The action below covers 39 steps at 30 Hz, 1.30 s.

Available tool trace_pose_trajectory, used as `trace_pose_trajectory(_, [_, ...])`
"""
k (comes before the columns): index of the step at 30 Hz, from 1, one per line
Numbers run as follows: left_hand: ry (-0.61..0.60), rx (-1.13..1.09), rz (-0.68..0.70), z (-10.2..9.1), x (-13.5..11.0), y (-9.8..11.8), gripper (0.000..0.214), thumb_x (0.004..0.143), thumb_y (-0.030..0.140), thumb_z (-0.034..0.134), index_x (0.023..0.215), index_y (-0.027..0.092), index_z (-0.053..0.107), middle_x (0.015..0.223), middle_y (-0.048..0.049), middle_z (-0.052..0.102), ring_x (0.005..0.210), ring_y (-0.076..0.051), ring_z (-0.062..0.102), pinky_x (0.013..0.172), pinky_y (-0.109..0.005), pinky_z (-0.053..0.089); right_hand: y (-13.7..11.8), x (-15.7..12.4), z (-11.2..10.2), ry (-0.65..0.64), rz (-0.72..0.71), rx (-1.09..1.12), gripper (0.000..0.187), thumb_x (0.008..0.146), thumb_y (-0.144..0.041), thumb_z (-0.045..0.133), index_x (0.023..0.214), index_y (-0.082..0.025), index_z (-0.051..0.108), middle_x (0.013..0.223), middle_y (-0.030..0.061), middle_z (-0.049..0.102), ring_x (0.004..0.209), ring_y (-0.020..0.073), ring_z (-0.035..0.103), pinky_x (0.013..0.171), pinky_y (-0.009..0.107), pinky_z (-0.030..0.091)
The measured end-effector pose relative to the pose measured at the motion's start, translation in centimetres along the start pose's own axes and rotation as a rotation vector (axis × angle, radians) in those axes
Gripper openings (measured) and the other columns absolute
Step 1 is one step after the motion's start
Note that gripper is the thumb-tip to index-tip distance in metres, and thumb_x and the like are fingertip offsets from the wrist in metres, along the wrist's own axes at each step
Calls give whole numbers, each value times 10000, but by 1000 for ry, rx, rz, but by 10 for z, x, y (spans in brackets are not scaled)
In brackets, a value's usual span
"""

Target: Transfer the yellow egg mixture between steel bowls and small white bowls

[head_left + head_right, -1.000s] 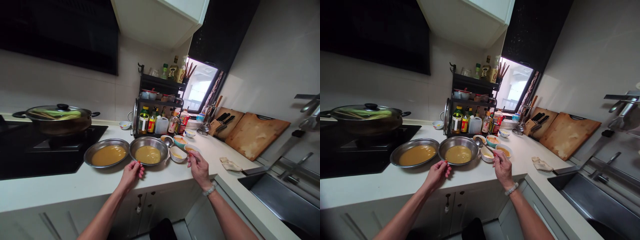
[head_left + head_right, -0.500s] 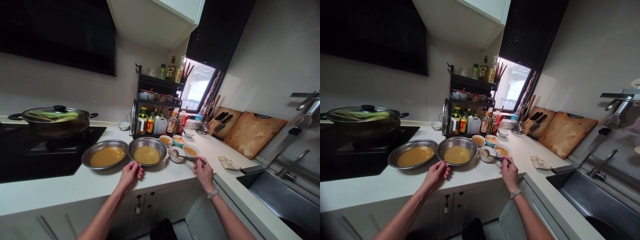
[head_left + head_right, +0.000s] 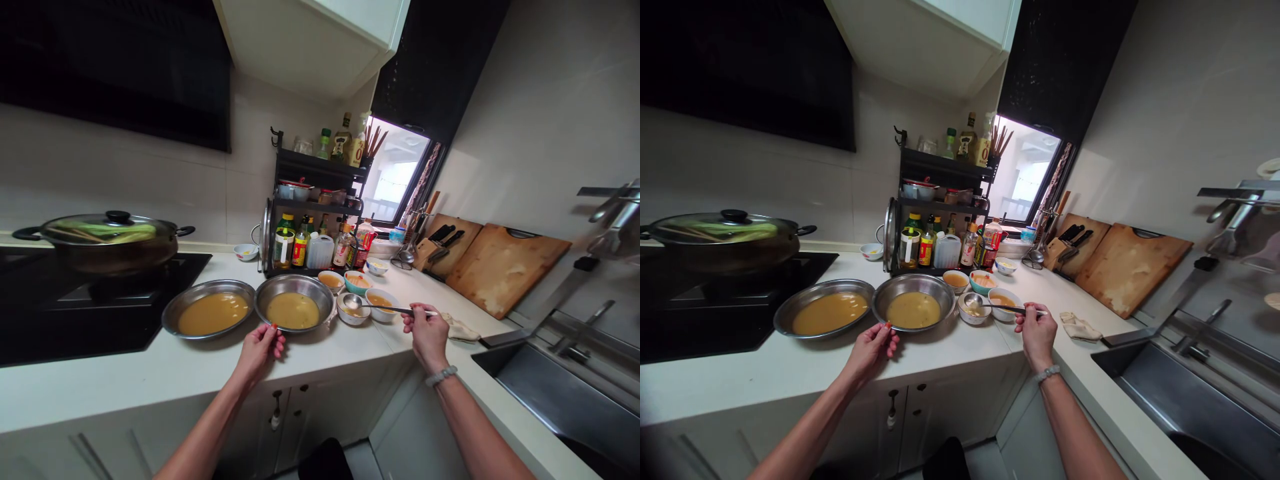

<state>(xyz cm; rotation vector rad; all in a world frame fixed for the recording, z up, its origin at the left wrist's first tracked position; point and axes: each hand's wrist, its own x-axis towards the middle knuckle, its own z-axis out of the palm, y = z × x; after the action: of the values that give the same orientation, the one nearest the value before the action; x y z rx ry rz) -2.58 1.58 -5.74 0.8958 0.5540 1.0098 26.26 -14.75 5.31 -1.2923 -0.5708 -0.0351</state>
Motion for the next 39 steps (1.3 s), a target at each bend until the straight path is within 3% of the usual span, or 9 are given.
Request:
trace_pose_trajectory(5, [-2, 11, 11, -2, 1, -2, 432, 622, 510, 775, 690, 125, 591, 569, -27, 650, 437, -84, 546, 405, -190, 402, -12, -8, 21, -90, -58, 0, 292, 750, -459, 646, 813, -182, 579, 491, -35, 582, 354, 125, 508, 313, 217, 399])
trace_pose_trajectory(11, [-10, 32, 21, -2, 2, -2, 446, 617, 528, 771, 685, 122, 597, 570, -31, 649, 439, -87, 549, 405, -195, 407, -8, -42, 46, -343, -235, -38, 336, 852, -495, 563, 927, -171, 612, 539, -35, 567, 368, 120, 509, 355, 237, 437])
trace_pose_trajectory(15, [-9, 29, 25, -2, 3, -2, 449, 617, 529, 771, 684, 122, 595, 565, -29, 646, 434, -87, 545, 400, -195, 404, -1, -52, 43, -466, -454, -116, 273, 911, -416, 510, 975, -190, 651, 754, 25, 629, 454, 109, 552, 416, 247, 486])
trace_pose_trajectory(18, [-9, 25, 21, -2, 3, -2, 445, 618, 525, 771, 687, 124, 590, 571, -28, 650, 435, -88, 548, 398, -195, 404, 2, -45, 31, -406, -504, -180, 272, 925, -397, 480, 992, -186, 638, 740, 25, 621, 457, 113, 545, 422, 250, 487])
trace_pose_trajectory(22, [-5, 18, 13, -1, 2, -1, 458, 602, 528, 782, 690, 122, 589, 575, -28, 653, 436, -85, 549, 402, -194, 410, 10, -31, 12, -275, -448, -309, 321, 914, -444, 458, 955, -166, 613, 655, 13, 599, 420, 122, 529, 373, 241, 449])
trace_pose_trajectory(27, [3, 22, 9, -1, 0, 0, 467, 587, 534, 788, 692, 123, 594, 565, -23, 651, 433, -84, 546, 398, -191, 407, 23, -28, -5, -283, -398, -383, 382, 866, -518, 483, 915, -164, 619, 634, 21, 610, 442, 139, 560, 386, 245, 455])
trace_pose_trajectory(31, [1, 30, 12, -1, 0, 1, 467, 582, 533, 792, 689, 122, 597, 567, -22, 651, 439, -86, 550, 400, -195, 411, 27, -29, -8, -282, -242, -296, 402, 822, -553, 527, 910, -171, 615, 542, -20, 570, 390, 135, 533, 367, 240, 446])
trace_pose_trajectory(36, [5, 32, 18, 0, 1, 1, 470, 578, 536, 794, 682, 119, 603, 569, -26, 651, 438, -86, 548, 398, -195, 408, 28, -15, -3, -72, 22, -115, 360, 705, -525, 634, 804, -183, 580, 461, -26, 563, 390, 156, 547, 319, 224, 410])
trace_pose_trajectory(39, [1, 28, 20, 0, 1, 0, 463, 581, 531, 795, 678, 121, 603, 570, -28, 651, 436, -87, 548, 399, -198, 410, 24, -4, -2, 5, 78, -2, 329, 648, -465, 671, 775, -179, 568, 473, -16, 588, 384, 141, 527, 308, 212, 399])
